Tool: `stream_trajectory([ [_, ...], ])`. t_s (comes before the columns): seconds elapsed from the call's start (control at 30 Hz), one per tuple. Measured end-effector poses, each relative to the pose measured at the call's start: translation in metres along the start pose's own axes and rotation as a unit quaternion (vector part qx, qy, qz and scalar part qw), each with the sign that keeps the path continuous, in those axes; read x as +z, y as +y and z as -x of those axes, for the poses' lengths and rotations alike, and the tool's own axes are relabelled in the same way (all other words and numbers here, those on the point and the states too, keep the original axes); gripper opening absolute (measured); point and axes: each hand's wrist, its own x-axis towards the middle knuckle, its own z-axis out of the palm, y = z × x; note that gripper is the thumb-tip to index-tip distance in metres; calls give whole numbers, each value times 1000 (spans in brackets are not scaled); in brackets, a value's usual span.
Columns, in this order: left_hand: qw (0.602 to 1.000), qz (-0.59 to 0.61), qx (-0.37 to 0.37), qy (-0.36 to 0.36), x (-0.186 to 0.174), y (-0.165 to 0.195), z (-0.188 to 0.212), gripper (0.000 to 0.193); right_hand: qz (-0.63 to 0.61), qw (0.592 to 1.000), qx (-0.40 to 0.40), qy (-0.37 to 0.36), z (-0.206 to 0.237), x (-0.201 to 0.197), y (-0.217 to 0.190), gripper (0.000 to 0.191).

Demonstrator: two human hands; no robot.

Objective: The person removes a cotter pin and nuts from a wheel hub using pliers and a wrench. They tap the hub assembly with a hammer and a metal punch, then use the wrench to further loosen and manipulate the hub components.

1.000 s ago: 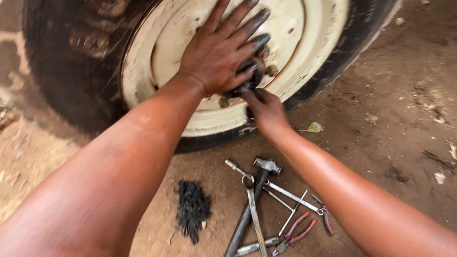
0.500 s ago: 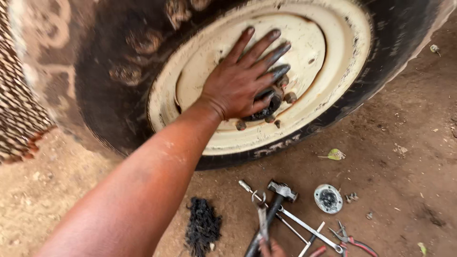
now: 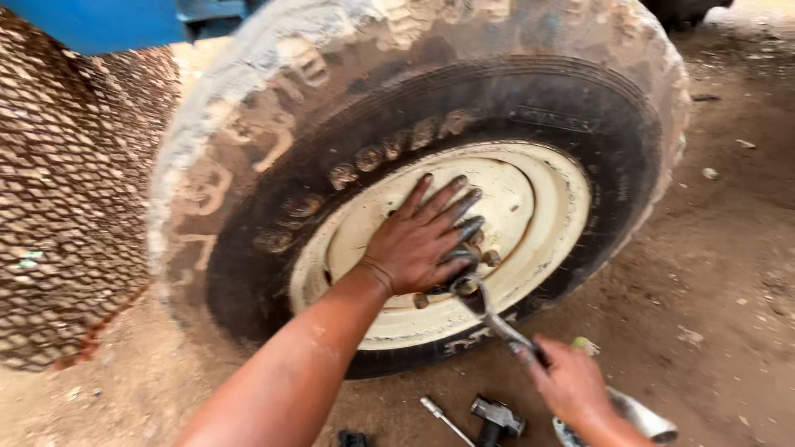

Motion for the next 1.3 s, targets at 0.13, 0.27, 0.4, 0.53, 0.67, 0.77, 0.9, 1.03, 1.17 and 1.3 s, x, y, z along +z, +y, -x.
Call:
stream_trajectory([
  [0.13,999,1,41,-26,-13,-4,1,78,3,997,-64,37,-10,-7,-12,36],
  [0.27,994,-12,92,-54,-20,-8,3,90,7,999,-53,-10,-7,-4,-11,36],
  [0.4,976,-69,88,-187,-20,-8,3,83,64,996,-34,-53,-15,5,0,39],
  [0.53,992,-56,95,-57,-17,-7,2,89,-17,991,-122,49,-35,22,14,45],
  [0.67,990,-66,99,-72,-13,-6,4,89,12,991,-128,-34,-48,34,18,44],
  [0.77,991,-58,103,-65,-12,-8,7,89,38,986,-144,-71,-55,13,8,45],
  [0.9,989,-75,114,-62,-13,-9,6,91,175,961,-191,-97,-74,-66,-31,51],
  [1.03,991,-47,116,-39,-15,-9,6,95,403,884,-197,-133,-89,-148,-92,58],
  [1.17,991,-35,114,-57,-16,-10,6,104,525,755,-384,-80,-77,-171,-143,46],
  [1.3,989,3,108,-103,-14,-8,4,108,453,825,-330,-77,-63,-173,-131,49],
])
